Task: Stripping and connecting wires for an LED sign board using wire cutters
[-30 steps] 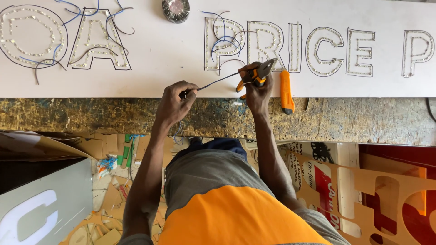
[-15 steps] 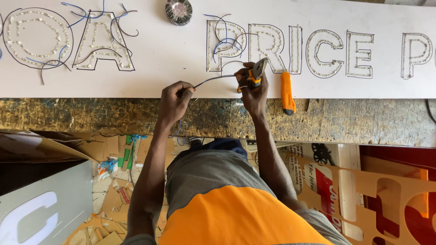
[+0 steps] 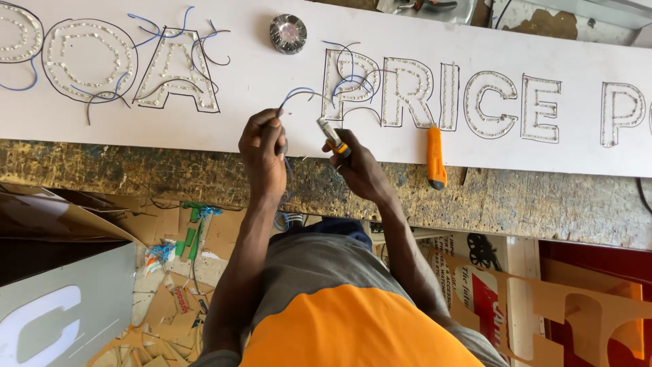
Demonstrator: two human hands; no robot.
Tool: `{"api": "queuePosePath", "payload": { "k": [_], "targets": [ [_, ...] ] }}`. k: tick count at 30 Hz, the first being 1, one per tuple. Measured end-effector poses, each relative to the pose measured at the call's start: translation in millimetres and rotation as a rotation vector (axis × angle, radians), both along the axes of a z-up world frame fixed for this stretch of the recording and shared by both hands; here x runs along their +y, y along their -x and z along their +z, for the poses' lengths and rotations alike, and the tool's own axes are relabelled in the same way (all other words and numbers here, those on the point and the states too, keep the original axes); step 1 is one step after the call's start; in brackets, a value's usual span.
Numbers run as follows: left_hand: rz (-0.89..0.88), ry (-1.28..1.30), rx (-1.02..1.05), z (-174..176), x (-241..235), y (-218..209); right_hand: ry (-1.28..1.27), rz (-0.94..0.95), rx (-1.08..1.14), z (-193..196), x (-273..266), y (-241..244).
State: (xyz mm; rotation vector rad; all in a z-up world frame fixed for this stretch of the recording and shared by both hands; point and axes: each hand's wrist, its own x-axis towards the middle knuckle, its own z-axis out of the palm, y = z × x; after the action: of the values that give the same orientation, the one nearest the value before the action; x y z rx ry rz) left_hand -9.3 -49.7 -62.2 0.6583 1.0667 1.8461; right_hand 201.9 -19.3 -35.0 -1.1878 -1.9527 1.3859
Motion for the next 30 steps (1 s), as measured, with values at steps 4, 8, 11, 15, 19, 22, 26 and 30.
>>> {"api": "queuePosePath", "payload": {
  "k": [4, 8, 11, 15, 19, 22, 26, 30],
  "targets": [
    [-0.045, -0.083, 0.286, 1.1, 9.1, -22.6, -0.048, 0.043, -0.047, 0.9, -5.4, 14.1],
    [-0.142, -0.172, 0.252, 1.8, 13.5, -32.6, -0.024, 0.013, 0.012, 14.5, -4.5, 15.9],
    [-0.267, -0.189, 0.205, 3.5, 12.5, -33.0, 0.05, 0.004, 0.082, -4.8, 2.3, 9.4],
    [-0.378, -0.211, 0.224, -14.5, 17.4, -25.5, 0.087, 0.032, 0.095, 14.3, -3.4, 10.1],
    [-0.473, -0.222, 0.248, -5.9, 21.9, -6.4, 0.027, 0.019, 0.084, -16.0, -1.3, 13.7],
    [-0.546, -0.231, 0.254, -10.2, 26.4, 6.3, -0.131, -0.029, 0.196, -79.8, 13.3, 20.1],
    [-0.596, -0.222, 0.217, -19.1, 26.3, 12.0, -0.176, -0.017, 0.223, -87.8, 19.2, 24.6],
    [-0.52, -0.224, 0.272, -17.0, 25.6, 10.4, -0.187, -0.07, 0.318, -121.7, 41.2, 30.3]
  ]
}}
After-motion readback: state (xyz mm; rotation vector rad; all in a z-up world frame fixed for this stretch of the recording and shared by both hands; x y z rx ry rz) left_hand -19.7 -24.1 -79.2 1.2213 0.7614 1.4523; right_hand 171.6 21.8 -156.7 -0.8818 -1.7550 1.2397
